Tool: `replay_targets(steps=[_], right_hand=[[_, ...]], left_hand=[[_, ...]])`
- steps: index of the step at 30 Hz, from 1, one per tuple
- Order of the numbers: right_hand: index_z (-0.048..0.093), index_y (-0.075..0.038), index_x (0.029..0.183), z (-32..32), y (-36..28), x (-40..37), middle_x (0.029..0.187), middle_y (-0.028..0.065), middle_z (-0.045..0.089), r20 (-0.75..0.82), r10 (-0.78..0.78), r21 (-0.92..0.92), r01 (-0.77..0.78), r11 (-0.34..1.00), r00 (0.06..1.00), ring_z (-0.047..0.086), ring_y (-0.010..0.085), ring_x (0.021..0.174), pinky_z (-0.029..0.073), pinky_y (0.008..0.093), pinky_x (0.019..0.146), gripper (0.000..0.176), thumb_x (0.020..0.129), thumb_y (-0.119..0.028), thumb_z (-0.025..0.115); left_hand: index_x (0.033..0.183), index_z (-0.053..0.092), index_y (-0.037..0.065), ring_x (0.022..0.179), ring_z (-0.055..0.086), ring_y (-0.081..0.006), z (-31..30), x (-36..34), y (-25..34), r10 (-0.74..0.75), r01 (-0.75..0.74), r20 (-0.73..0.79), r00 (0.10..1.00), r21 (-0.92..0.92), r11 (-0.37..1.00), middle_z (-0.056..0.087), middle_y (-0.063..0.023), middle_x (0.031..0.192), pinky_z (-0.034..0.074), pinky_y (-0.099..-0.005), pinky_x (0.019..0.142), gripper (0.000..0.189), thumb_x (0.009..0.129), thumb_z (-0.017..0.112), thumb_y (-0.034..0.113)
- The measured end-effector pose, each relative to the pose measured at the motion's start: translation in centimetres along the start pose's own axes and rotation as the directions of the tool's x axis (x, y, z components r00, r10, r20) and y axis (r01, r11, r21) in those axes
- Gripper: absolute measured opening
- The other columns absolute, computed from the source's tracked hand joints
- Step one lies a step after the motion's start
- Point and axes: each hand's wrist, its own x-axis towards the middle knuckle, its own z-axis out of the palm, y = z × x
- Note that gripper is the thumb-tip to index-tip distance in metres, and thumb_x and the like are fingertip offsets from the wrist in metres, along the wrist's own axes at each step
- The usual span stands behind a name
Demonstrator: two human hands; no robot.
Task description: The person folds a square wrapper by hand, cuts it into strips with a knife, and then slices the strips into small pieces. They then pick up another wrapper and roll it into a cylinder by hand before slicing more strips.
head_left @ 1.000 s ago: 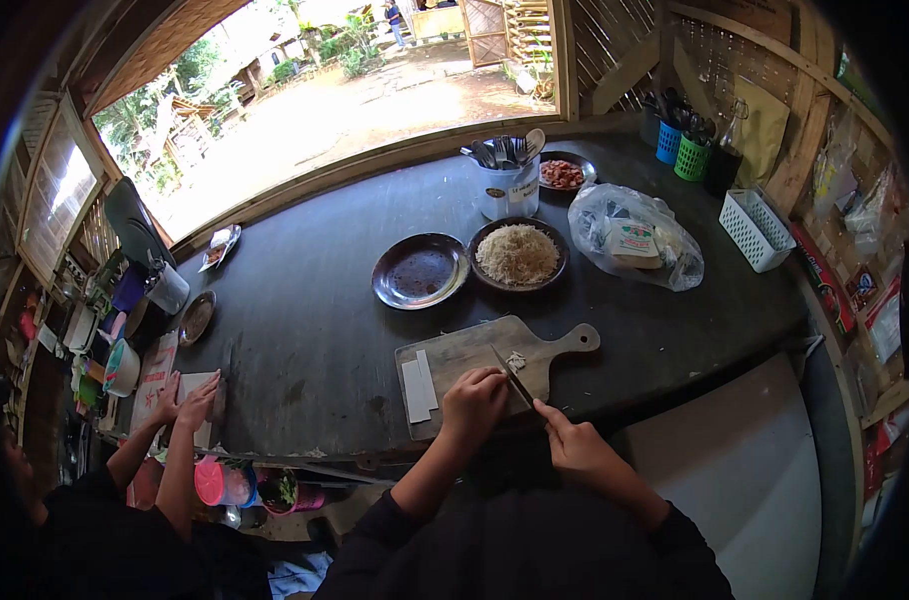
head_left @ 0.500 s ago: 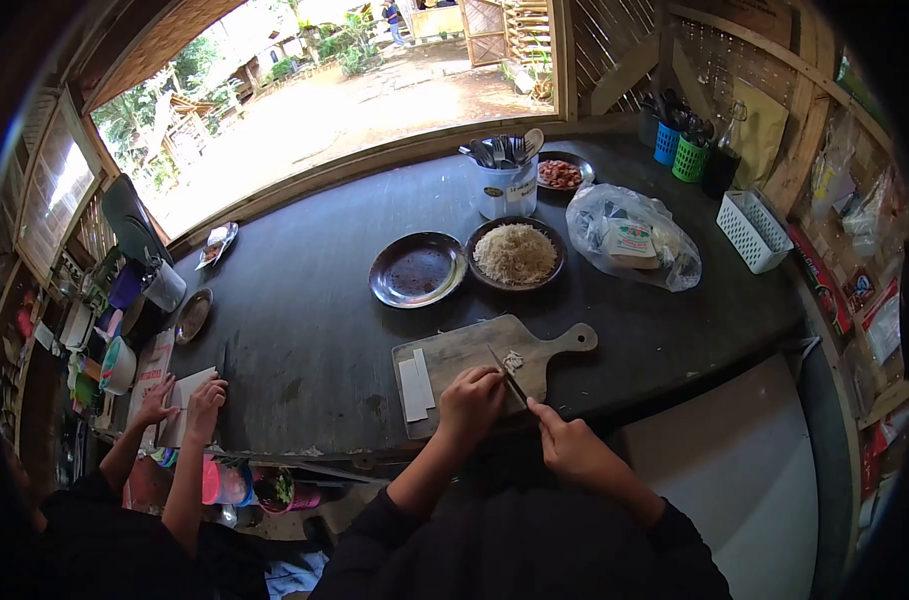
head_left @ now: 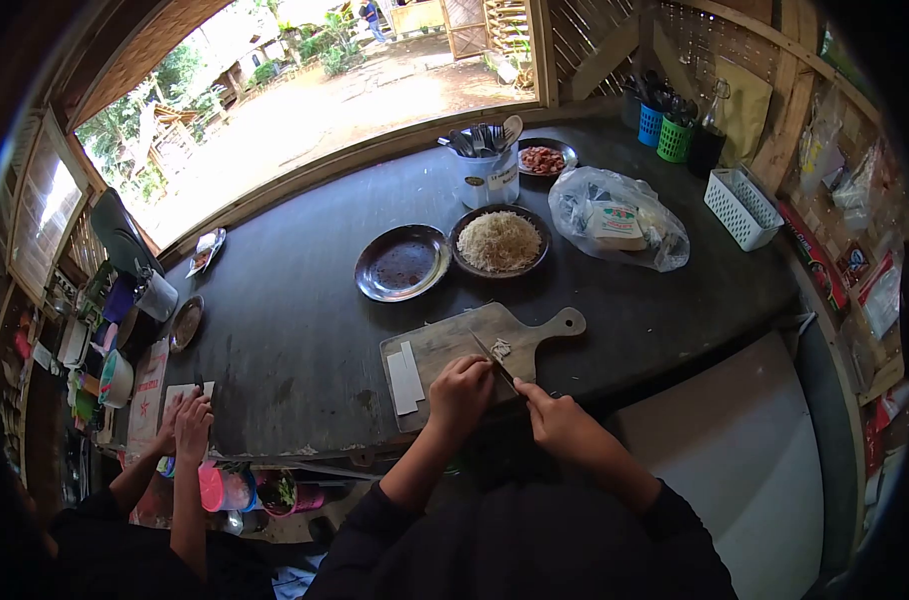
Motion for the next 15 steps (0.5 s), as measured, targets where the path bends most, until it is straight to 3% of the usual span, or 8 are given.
replay_targets(steps=[2, 4, 5, 7, 15], right_hand=[[0.049, -0.005, 0.130, -0.1, 0.4, 0.1, 0.078, 0.0282, 0.062, -0.070, -0.057, 0.079, 0.062, 0.995, 0.996, 0.063, 0.0432, 0.073, 0.050, 0.0497, 0.065, 0.040, 0.091, -0.008, 0.047], [0.049, -0.006, 0.129, -1.0, -0.3, 0.0, 0.079, 0.0264, 0.063, 0.039, 0.093, 0.144, -0.097, 0.985, 0.995, 0.063, 0.0430, 0.072, 0.049, 0.0486, 0.065, 0.037, 0.093, -0.010, 0.046], [0.049, -0.006, 0.129, -0.9, -0.3, -0.1, 0.079, 0.0264, 0.063, 0.043, 0.089, 0.144, -0.094, 0.985, 0.995, 0.063, 0.0430, 0.072, 0.049, 0.0486, 0.065, 0.037, 0.093, -0.010, 0.046], [0.048, -0.007, 0.132, -0.4, -0.2, -0.3, 0.070, 0.0221, 0.061, -0.009, 0.049, 0.128, -0.047, 0.991, 0.999, 0.065, 0.0308, 0.061, 0.048, 0.0355, 0.059, 0.038, 0.095, -0.010, 0.045], [0.048, -0.006, 0.132, 0.2, 0.2, 0.1, 0.070, 0.0232, 0.060, -0.046, 0.030, 0.025, -0.029, 0.999, 0.998, 0.065, 0.0332, 0.062, 0.048, 0.0383, 0.060, 0.038, 0.094, -0.010, 0.046]], left_hand=[[0.087, 0.070, 0.008, 0.089, 0.066, -0.0249, 0.2, 0.0, -0.1, -0.004, 0.004, -0.019, 1.000, -0.009, 1.000, 0.069, -0.0042, 0.095, 0.053, -0.0349, 0.077, 0.011, 0.078, 0.067, 0.013], [0.087, 0.068, 0.007, 0.090, 0.065, -0.0241, 0.2, -0.1, -0.2, 0.018, -0.018, -0.019, 1.000, -0.005, 1.000, 0.068, -0.0047, 0.094, 0.053, -0.0338, 0.077, 0.010, 0.080, 0.065, 0.013], [0.087, 0.068, 0.007, 0.090, 0.065, -0.0241, 0.2, -0.2, -0.3, 0.014, -0.014, -0.022, 1.000, -0.002, 1.000, 0.068, -0.0047, 0.094, 0.053, -0.0338, 0.077, 0.010, 0.080, 0.065, 0.013], [0.086, 0.070, 0.008, 0.086, 0.066, -0.0251, 0.2, -0.1, -0.2, 0.015, -0.016, -0.043, 0.999, -0.026, 1.000, 0.069, -0.0048, 0.092, 0.053, -0.0348, 0.076, 0.009, 0.079, 0.067, 0.014], [0.085, 0.067, 0.006, 0.088, 0.065, -0.0243, 0.1, -0.2, -0.1, 0.017, -0.018, -0.033, 0.999, -0.019, 1.000, 0.068, -0.0053, 0.094, 0.053, -0.0338, 0.076, 0.008, 0.080, 0.066, 0.013]])
